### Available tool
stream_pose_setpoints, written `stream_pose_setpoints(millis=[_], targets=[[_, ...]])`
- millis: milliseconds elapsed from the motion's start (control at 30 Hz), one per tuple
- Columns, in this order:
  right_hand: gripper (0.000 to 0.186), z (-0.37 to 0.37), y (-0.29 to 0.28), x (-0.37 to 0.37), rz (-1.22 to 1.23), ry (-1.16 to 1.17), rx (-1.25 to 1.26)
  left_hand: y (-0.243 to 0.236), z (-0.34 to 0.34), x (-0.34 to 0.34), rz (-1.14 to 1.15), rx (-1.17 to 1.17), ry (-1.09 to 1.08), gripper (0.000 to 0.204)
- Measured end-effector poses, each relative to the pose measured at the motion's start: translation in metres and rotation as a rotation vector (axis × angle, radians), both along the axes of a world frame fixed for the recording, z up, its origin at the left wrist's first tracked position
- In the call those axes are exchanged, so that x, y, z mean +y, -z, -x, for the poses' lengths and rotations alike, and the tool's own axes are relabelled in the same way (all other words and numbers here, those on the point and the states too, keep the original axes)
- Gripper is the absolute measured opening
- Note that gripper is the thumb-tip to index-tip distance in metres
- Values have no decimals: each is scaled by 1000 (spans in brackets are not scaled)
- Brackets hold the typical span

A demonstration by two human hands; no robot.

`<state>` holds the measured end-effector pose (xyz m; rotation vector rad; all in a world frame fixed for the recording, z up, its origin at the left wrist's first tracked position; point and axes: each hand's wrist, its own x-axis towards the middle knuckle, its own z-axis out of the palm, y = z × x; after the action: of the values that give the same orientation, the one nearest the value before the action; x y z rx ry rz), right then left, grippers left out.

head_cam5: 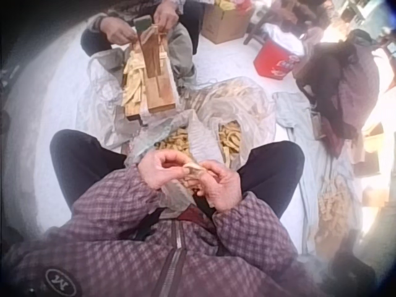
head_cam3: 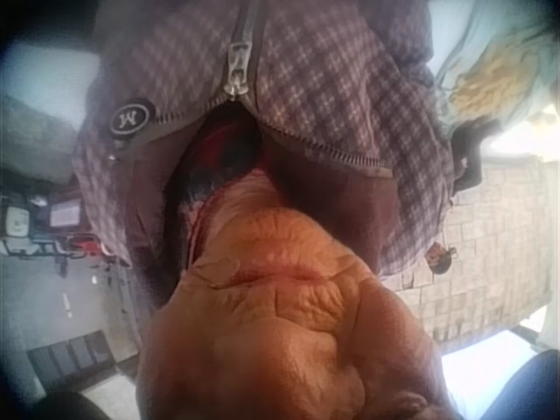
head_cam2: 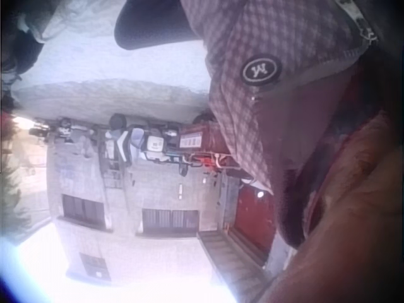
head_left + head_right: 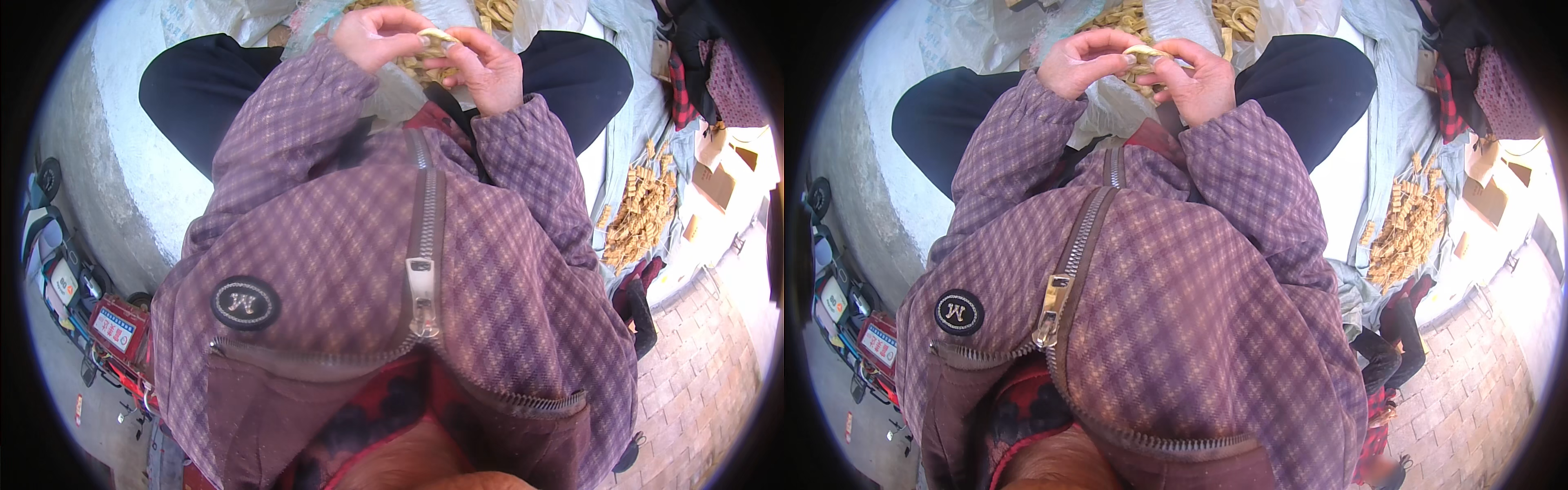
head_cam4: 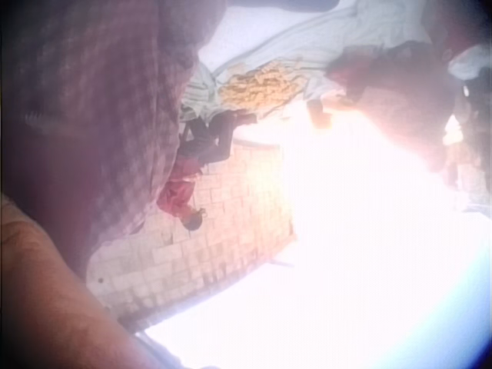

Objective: The person sits cross-legged on the ground and repeatedly picks up dried vegetable strips from a plastic bag, separates them by hand, and places them into a pile. The task continues throughout the clip with no visible change in the final state of the pile.

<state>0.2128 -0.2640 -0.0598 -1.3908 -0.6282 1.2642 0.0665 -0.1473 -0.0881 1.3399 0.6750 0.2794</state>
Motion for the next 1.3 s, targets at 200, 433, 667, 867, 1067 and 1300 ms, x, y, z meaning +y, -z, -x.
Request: stream_pose_setpoints(millis=[200, 433, 667, 867, 1067, 1300], targets=[[23, -6, -2, 0, -15, -112, 441, 6, 0, -5, -213, -39, 61, 22], [18, -11, 17, 8, -179, -6, -149, -12, 14, -4, -589, 20, -151, 22], [21, 2, 15, 7, -38, 9, 282, -25, -5, -27, -698, 127, -7, 22], [29, 11, 29, 7, -92, -61, -64, -15, -7, -27, -1002, 94, 54, 16], [22, 2, -7, -2, -94, -167, -174, -32, 5, -13, 544, -55, -48, 38], [16, -6, -22, -26, -143, -168, -392, -32, 26, -17, 870, -398, -79, 42]])
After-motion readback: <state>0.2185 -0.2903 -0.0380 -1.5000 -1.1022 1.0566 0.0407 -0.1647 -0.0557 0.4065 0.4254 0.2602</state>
